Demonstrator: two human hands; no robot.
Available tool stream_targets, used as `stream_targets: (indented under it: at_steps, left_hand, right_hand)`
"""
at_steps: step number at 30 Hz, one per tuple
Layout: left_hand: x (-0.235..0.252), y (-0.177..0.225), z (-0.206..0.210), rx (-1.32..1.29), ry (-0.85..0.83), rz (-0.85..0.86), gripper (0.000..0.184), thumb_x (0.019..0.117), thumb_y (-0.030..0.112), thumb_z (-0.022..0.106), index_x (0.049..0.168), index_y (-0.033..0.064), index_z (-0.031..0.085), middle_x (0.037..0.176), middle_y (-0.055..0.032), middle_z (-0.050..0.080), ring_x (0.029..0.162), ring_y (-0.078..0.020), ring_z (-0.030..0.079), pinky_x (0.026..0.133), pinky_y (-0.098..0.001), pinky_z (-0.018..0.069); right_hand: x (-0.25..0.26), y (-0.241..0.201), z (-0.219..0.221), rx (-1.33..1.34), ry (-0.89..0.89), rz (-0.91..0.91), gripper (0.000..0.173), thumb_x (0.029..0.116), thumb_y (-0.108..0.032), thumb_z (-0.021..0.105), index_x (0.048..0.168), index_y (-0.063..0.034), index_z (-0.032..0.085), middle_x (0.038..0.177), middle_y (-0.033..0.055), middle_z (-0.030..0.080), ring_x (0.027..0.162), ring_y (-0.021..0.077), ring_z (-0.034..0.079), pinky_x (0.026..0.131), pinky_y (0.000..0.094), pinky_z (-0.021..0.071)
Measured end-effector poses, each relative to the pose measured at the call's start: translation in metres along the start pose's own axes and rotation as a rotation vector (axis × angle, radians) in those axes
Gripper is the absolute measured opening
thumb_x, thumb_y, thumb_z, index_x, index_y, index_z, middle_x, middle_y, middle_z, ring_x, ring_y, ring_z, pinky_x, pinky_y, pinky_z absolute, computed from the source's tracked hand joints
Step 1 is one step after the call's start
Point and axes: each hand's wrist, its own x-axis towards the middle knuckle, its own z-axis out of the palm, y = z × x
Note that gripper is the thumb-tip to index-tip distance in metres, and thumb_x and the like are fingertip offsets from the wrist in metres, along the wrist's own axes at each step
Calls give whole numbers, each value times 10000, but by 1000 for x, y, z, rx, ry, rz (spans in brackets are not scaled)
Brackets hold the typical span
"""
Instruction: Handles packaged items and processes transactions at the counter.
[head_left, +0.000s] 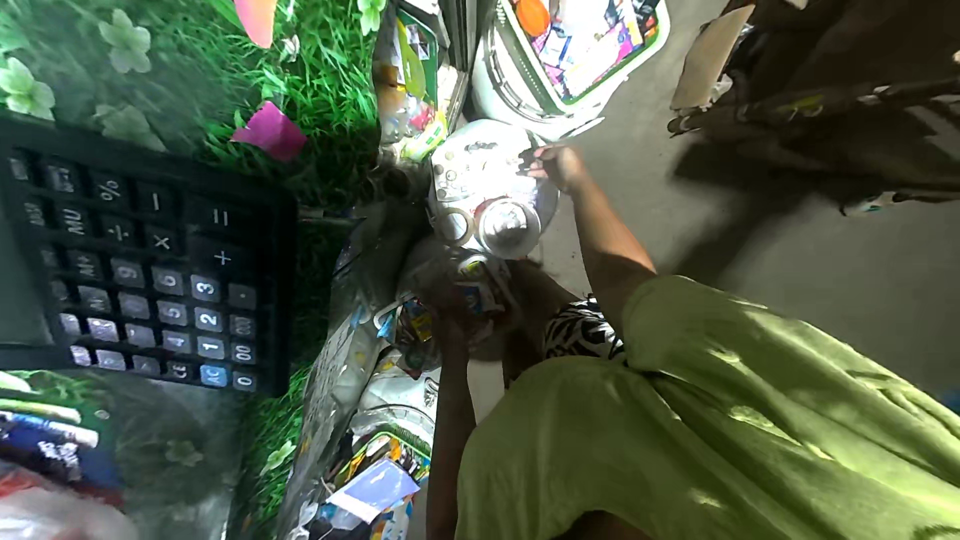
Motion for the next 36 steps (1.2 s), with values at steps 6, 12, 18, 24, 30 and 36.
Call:
stream_targets:
  at_steps: [6,12,18,24,30,36]
  left_hand:
    - [-1,-5,-2,2,15,-11,466,1128,299,375,1371,-64,536,1187,-243,652,1038,-254,666,923,-434,567]
    - [-5,-10,0,-38,5,-20,459,1135,302,349,1326,-59,558,1096,-219,671,943,-243,690,848,-428,597]
    - [-6,-15,-5,26,20,11,439,1129,264,370,1302,-83,574,1122,-227,663,1003,-232,668,915,-414,565]
    - [-5,-23,-10,25,-4,23,442,1131,261,357,1336,-81,549,1153,-233,662,1025,-242,671,922,-420,568]
    - [-4,-26,-11,-83,7,12,451,1135,279,341,1294,-76,569,1069,-204,689,929,-218,708,838,-401,607]
    - [-9,-31,-10,-85,23,18,421,1128,248,377,1326,-84,543,1089,-202,671,951,-199,684,866,-381,589]
  right_hand:
    - [6,-3,38,-961,-95,-84,284,846,-222,782,1099,-93,771,1150,180,726,1131,363,666,989,640,508]
    - [7,20,83,-1336,-33,0,303,849,-277,714,1091,-96,721,1171,201,704,1097,437,668,801,726,514]
    - [1,15,89,-1269,-17,36,327,839,-325,733,1102,-130,731,1166,189,709,1108,421,667,817,703,518]
    - [37,39,86,-1318,-335,-438,178,891,-215,693,1041,-166,776,1160,110,734,1131,350,676,944,665,522]
    - [10,11,106,-1514,-186,-250,341,941,-179,653,1278,-128,669,1344,192,622,1153,447,643,859,698,532]
    - [13,12,102,-1496,-204,-196,326,904,-182,699,1214,-82,688,1356,209,601,1180,445,626,875,699,526]
